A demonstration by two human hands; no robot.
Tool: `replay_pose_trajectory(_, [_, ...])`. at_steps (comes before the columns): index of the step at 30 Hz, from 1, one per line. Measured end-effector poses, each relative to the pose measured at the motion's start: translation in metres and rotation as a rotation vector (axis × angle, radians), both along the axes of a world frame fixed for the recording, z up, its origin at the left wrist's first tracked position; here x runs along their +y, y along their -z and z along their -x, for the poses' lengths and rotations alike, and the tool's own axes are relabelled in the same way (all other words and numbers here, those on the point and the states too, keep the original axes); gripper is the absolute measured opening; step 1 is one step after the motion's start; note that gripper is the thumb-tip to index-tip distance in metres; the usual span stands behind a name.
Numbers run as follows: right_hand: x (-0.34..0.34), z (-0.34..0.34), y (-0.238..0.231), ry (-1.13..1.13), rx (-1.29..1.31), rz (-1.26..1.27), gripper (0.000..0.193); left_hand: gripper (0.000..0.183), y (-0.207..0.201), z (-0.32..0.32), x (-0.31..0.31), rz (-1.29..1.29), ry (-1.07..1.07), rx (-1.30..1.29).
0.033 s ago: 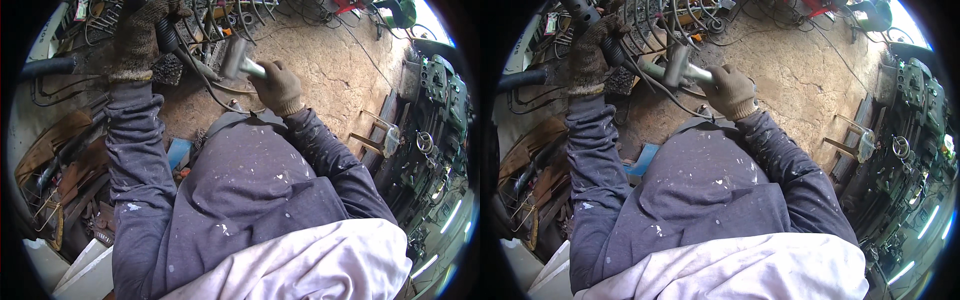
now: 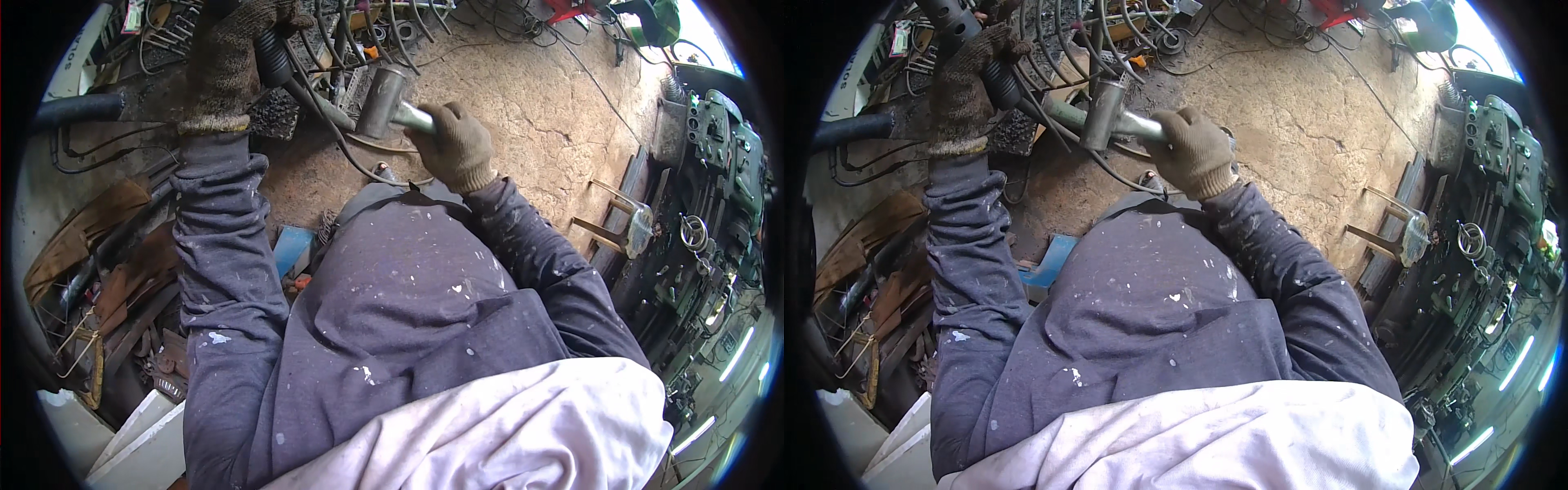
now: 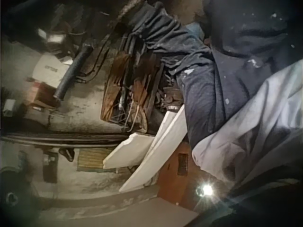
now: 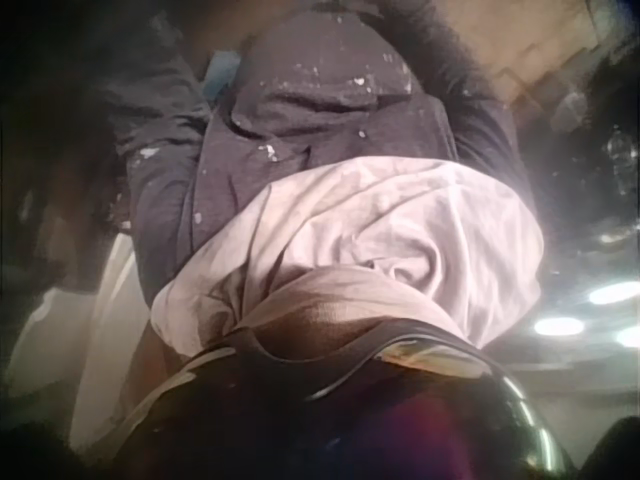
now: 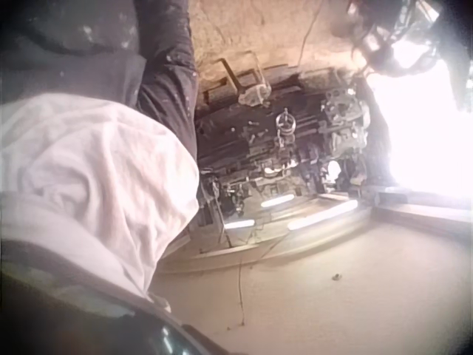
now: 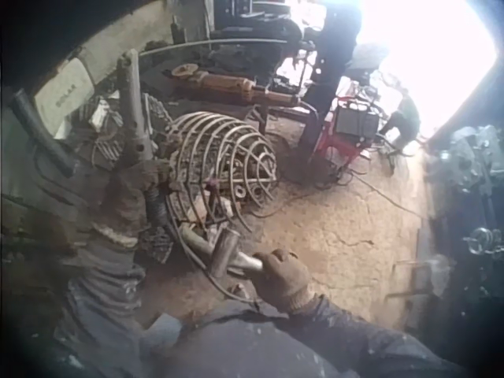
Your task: The person uses a welding tool to fuse metal components of a cage-like structure, then taps the welds with a hammer and points at the joint.
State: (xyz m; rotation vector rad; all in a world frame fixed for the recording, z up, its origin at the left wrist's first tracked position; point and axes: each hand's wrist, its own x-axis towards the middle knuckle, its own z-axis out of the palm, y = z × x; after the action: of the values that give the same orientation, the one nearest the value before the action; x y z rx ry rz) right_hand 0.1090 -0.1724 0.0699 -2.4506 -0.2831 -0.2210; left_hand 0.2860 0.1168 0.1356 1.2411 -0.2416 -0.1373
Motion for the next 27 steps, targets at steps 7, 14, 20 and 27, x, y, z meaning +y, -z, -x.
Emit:
replay_pose_trajectory(7, [0.003,0.003,-0.001,-0.003,-0.045,-0.006,0.036,0.041,0.002,0.000,-0.002,0.032,0.073,0.055])
replay_pose_trajectory(14, [0.002,-0.001,0.001,0.109,0.041,-0.013,0.039,0.042,0.003,0.001,0.000,0.031,0.032,0.017])
replay_pose_trajectory(20, [0.002,0.010,-0.004,-0.098,-0.026,0.002,0.039,0.044,0.001,0.001,0.001,0.027,0.062,0.056])
replay_pose_trajectory(27, [-0.008,0.031,-0.011,-0.044,0.182,-0.126,0.041,0.045,-0.012,0.010,-0.019,-0.045,-0.015,0.032])
